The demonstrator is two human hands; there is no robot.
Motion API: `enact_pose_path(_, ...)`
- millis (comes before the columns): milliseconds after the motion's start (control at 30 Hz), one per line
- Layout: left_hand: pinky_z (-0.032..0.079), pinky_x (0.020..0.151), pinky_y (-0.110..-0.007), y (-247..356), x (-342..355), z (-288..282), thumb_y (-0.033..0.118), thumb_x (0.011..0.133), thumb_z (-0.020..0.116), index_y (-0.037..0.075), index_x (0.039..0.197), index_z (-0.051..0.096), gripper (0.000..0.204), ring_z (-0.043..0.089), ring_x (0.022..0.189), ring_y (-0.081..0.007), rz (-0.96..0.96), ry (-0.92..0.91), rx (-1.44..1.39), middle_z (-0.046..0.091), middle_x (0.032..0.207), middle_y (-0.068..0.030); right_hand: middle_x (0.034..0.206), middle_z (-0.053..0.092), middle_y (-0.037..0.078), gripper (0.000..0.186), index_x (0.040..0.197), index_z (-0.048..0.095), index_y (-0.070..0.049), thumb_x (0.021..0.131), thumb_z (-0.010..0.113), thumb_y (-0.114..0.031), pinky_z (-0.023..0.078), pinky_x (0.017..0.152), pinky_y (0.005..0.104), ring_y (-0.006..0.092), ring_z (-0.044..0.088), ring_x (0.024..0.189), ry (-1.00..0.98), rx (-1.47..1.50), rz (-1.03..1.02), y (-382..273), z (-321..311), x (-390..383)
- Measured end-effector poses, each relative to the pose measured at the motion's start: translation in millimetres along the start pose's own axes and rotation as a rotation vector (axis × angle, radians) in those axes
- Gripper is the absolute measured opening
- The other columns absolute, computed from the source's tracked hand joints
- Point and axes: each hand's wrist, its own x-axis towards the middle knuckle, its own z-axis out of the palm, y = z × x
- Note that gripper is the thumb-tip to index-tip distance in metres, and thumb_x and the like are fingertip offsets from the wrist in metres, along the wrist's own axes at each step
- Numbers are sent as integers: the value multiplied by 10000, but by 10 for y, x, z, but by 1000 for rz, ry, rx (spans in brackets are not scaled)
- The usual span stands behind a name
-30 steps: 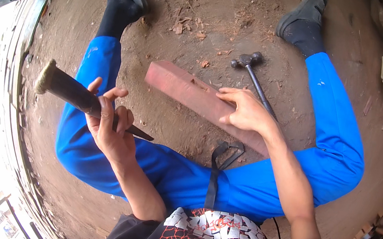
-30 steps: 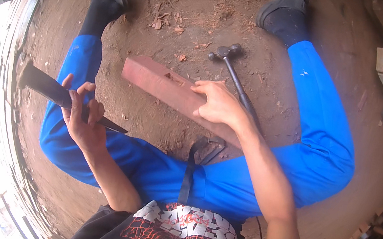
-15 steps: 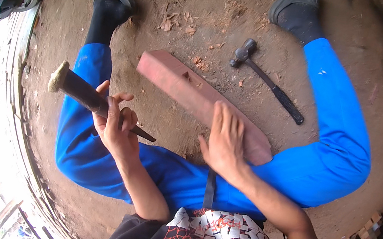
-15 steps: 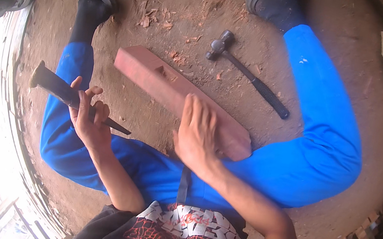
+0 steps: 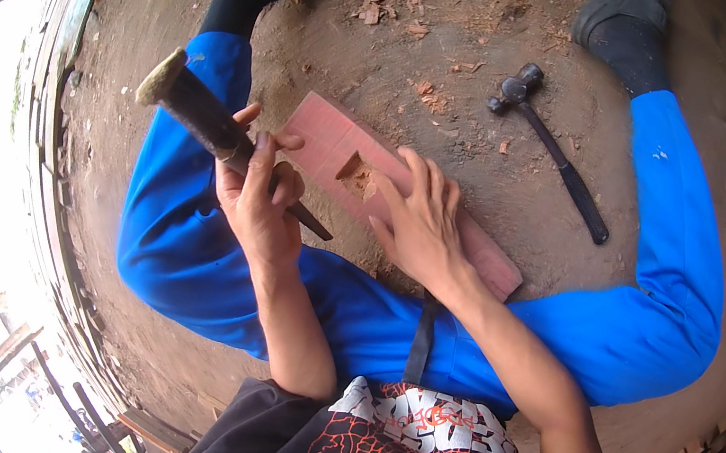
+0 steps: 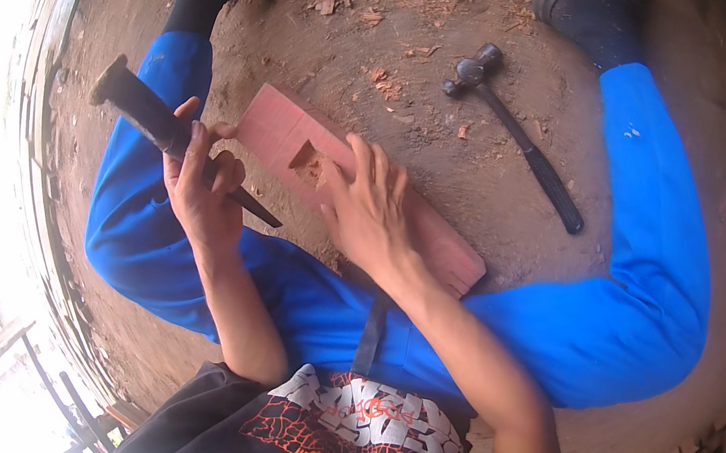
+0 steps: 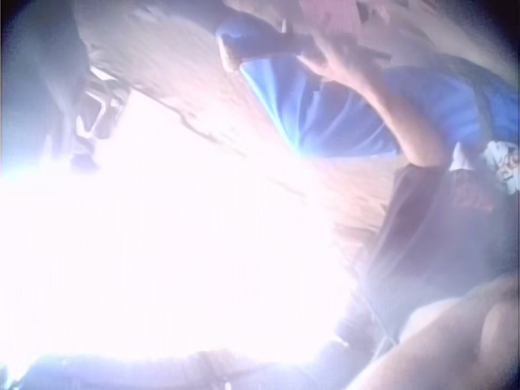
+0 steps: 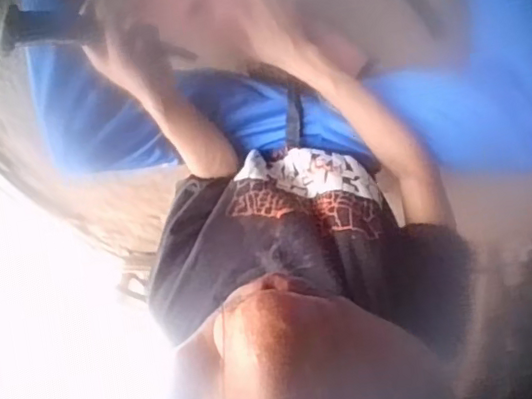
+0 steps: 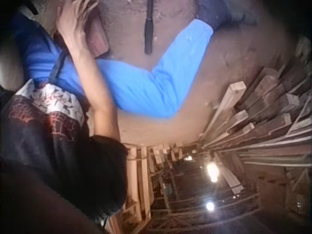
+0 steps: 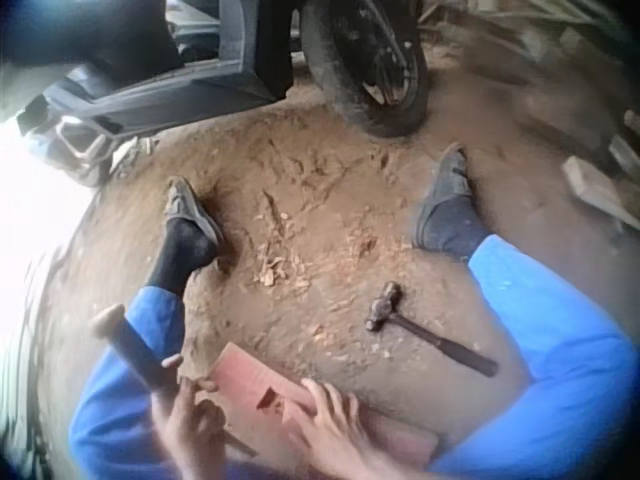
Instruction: The person sits on the ground and uses a chisel and hammer to carve a rectangular recess into a piece of reddish wood. They repeatedly strike the chisel to remove wood chips and occasionally clear debris from the carved area.
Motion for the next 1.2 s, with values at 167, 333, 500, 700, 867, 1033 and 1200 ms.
enact_pose_path(167,271,451,-185,27,-12,45,98,985,548,32,1329,472,358,295,432,-5,-30,2,8,666,871,-104,1469,270,225,320,1105,597,-49,857,653,-242,281,1022,669,402,279,1357,-56,-5,-197,45,77,331)
enact_pose_path(333,266,465,-185,2,-2,-12,115,984,558,39,1314,487,346,312,452,-3,-41,31,4,665,867,-92,1499,259,207,345,1158,606,-104,842,660,-233,249,1053,562,375,261,1374,-201,-92,-216,90,-87,307)
enact_pose_path(500,261,469,-178,-9,5,2,116,958,589,44,1309,498,370,325,465,-5,-98,48,-34,664,859,-78,1516,249,187,420,1217,585,-95,829,668,-231,247,1055,566,375,262,1373,-139,-131,-206,4,-109,366)
enact_pose_path(700,238,455,-176,21,19,-38,122,945,615,39,1293,514,372,325,464,1,-88,75,3,662,826,-64,1493,290,176,384,1185,607,-89,818,663,-188,248,1050,591,370,274,1367,-237,-252,-260,-45,-203,417)
enact_pose_path(867,374,508,-166,55,29,-48,141,935,657,58,1218,582,304,551,636,-17,-102,89,-93,671,821,-15,1460,320,166,300,1114,636,-88,827,639,-176,261,1057,583,372,294,1354,-333,-149,-199,-82,-238,541)
enact_pose_path(1033,498,629,-193,55,24,-79,139,929,672,46,1222,580,321,637,790,-61,-118,86,-153,663,889,-21,1447,325,171,248,1047,649,-62,822,632,-165,268,1055,572,374,300,1348,-190,-128,-242,-89,-139,504)
enact_pose_path(1200,522,659,-206,24,26,-100,133,920,684,42,1209,588,317,639,820,-74,-124,91,-196,660,917,-22,1443,334,183,303,1105,650,-87,819,656,-188,269,1065,558,377,302,1350,-294,-219,-250,-78,-197,529)
